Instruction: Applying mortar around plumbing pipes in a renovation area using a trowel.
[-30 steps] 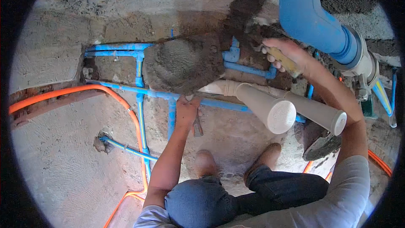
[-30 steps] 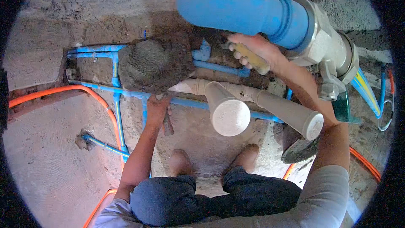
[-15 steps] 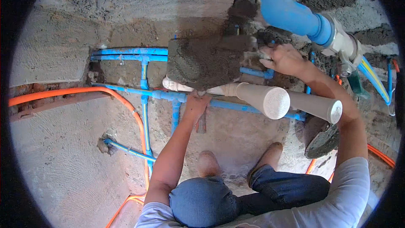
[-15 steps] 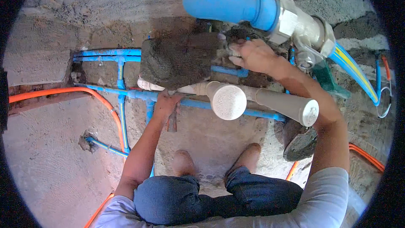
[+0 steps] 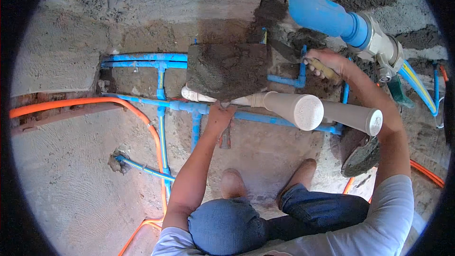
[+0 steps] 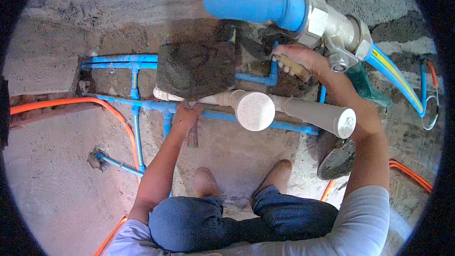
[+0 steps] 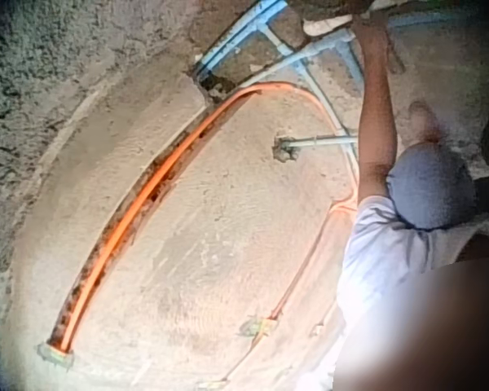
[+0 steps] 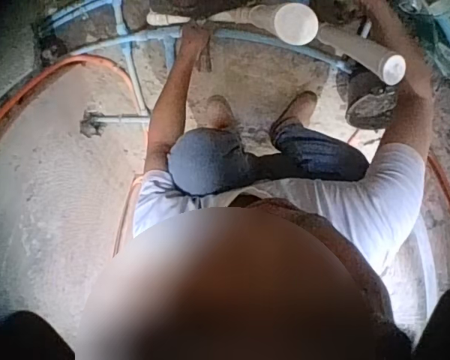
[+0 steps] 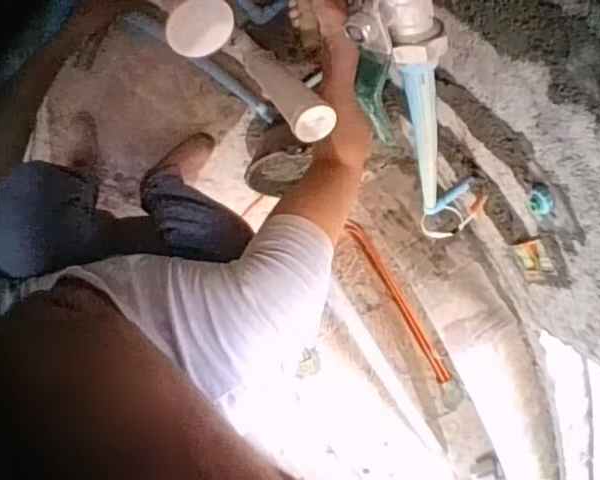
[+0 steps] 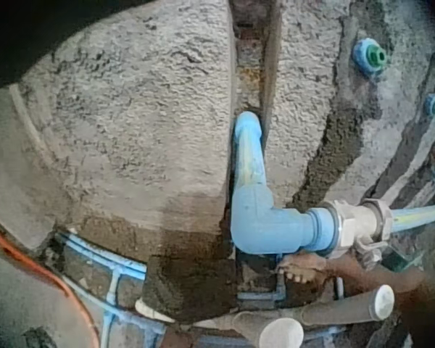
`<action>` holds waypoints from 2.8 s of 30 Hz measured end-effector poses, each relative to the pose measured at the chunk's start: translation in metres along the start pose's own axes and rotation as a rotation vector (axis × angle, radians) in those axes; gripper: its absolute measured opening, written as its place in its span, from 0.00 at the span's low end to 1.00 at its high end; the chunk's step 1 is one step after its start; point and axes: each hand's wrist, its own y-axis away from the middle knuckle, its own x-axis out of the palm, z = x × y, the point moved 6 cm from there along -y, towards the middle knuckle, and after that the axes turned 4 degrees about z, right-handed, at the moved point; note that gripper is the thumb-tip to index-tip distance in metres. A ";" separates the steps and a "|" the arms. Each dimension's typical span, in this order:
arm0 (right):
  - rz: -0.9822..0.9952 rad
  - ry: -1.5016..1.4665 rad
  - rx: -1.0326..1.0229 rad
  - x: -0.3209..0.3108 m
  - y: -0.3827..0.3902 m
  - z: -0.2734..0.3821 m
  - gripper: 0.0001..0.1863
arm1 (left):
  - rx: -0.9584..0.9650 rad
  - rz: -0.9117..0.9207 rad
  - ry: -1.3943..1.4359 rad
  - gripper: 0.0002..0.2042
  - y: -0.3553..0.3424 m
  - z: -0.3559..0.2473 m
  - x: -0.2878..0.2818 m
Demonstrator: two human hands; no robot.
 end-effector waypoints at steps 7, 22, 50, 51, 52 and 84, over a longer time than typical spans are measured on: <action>-0.213 0.351 -0.149 -0.007 0.008 0.011 0.20 | 0.022 0.043 0.052 0.10 -0.002 0.004 0.003; -0.389 0.526 -0.155 -0.018 0.073 0.052 0.16 | 0.047 0.038 0.098 0.06 -0.002 0.003 0.005; -0.643 1.633 -0.927 0.132 0.157 0.136 0.19 | 0.421 0.092 -0.535 0.18 0.059 -0.047 -0.088; -0.617 1.562 -0.938 0.145 0.156 0.139 0.19 | 0.420 0.081 -0.534 0.18 0.061 -0.036 -0.090; -0.591 1.490 -0.948 0.156 0.155 0.143 0.19 | 0.550 -0.010 -0.531 0.19 0.067 -0.033 -0.091; -0.617 1.272 -1.366 0.284 0.177 0.173 0.13 | 0.946 -0.562 -0.664 0.14 0.136 -0.042 -0.094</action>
